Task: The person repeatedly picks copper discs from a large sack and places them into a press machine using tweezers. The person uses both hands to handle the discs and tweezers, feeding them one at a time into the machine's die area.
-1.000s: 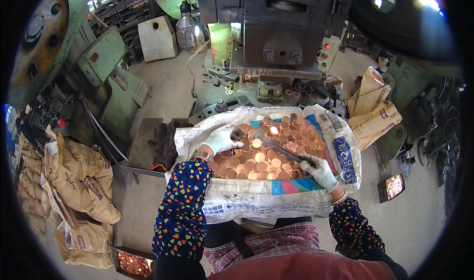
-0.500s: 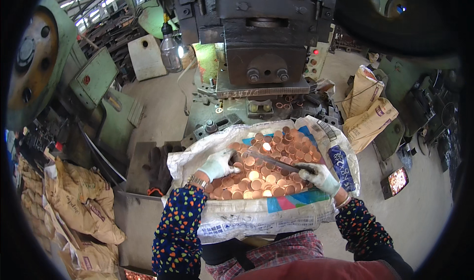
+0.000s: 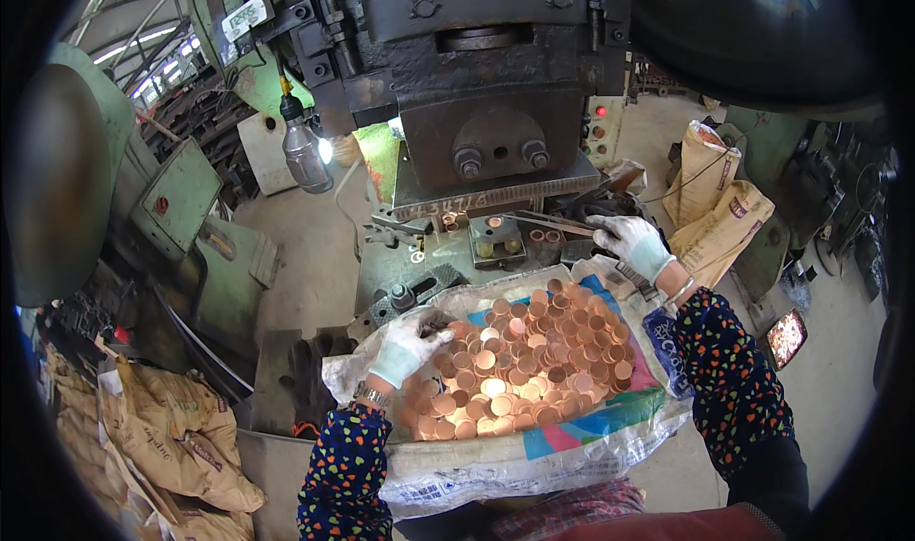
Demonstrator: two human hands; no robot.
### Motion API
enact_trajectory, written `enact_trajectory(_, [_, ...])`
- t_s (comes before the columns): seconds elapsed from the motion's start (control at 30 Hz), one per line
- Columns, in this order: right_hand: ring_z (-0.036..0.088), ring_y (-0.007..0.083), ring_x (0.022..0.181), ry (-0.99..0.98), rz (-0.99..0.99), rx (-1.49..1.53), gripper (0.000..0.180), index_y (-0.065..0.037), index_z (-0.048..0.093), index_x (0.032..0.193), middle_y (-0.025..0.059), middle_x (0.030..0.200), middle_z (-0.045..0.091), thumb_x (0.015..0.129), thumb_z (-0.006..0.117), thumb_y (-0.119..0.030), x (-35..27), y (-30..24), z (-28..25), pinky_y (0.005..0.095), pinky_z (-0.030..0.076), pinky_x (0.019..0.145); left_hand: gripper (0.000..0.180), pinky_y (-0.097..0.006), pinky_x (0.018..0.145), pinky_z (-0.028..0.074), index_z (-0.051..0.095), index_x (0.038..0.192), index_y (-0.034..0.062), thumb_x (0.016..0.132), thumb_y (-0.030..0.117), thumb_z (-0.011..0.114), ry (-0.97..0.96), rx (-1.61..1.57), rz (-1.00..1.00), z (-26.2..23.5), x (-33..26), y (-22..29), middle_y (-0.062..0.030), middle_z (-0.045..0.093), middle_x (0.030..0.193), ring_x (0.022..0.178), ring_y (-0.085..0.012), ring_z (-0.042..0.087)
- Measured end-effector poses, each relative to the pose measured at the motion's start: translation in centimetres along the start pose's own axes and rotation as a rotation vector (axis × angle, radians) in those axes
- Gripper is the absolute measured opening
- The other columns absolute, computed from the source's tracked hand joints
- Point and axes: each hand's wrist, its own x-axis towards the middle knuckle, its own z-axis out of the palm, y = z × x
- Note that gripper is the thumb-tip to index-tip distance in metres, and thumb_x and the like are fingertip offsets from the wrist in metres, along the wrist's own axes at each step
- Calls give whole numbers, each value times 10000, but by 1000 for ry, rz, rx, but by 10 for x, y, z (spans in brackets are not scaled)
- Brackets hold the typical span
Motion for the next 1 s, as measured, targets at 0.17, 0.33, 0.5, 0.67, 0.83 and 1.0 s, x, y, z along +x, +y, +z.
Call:
enact_trajectory(0.17, [623, 304, 900, 39, -24, -15, 344, -163, 609, 1171, 125, 980, 658, 911, 484, -351, 9, 6, 13, 410, 491, 748, 228, -253, 686, 522, 684, 986, 61, 794, 180, 713, -12, -11, 0, 4, 5, -10, -55, 701, 872, 732, -106, 642])
enact_trajectory(0.33, [627, 303, 871, -11, 11, -9, 330, -166, 616, 1160, 125, 948, 662, 904, 500, -339, 8, 7, 19, 404, 496, 734, 245, -258, 704, 522, 673, 1015, 60, 810, 191, 702, -111, -278, -154, 14, 5, -20, -79, 694, 904, 764, -114, 649])
enact_trajectory(0.5, [624, 311, 867, -54, 43, 69, 333, -165, 619, 1159, 132, 941, 660, 894, 513, -337, 4, 6, 20, 405, 493, 741, 298, -294, 736, 521, 669, 1029, 63, 811, 265, 700, -269, 37, -133, 18, 0, -20, -85, 685, 921, 813, -179, 659])
enact_trajectory(0.67, [616, 329, 892, -8, 58, 131, 341, -148, 624, 1150, 147, 962, 654, 883, 521, -333, 14, 13, 21, 407, 487, 761, 353, -340, 835, 494, 670, 1032, 104, 803, 372, 669, -263, 320, -25, 23, -4, -22, -85, 653, 1012, 948, -253, 620])
enact_trajectory(0.83, [608, 363, 909, -54, 76, 247, 383, -43, 637, 1091, 219, 943, 641, 869, 543, -341, 43, 28, 30, 413, 479, 775, 380, -324, 879, 481, 664, 1039, 118, 797, 410, 657, -129, 457, 57, 24, 0, -18, -76, 624, 1046, 997, -244, 594])
enact_trajectory(1.0, [615, 369, 854, -130, 153, 413, 408, 6, 638, 1043, 236, 903, 635, 835, 594, -342, 53, 34, 44, 392, 477, 754, 287, -271, 740, 522, 662, 1043, 80, 806, 240, 690, 49, -83, 46, 24, 36, -12, -62, 692, 867, 759, -130, 649])
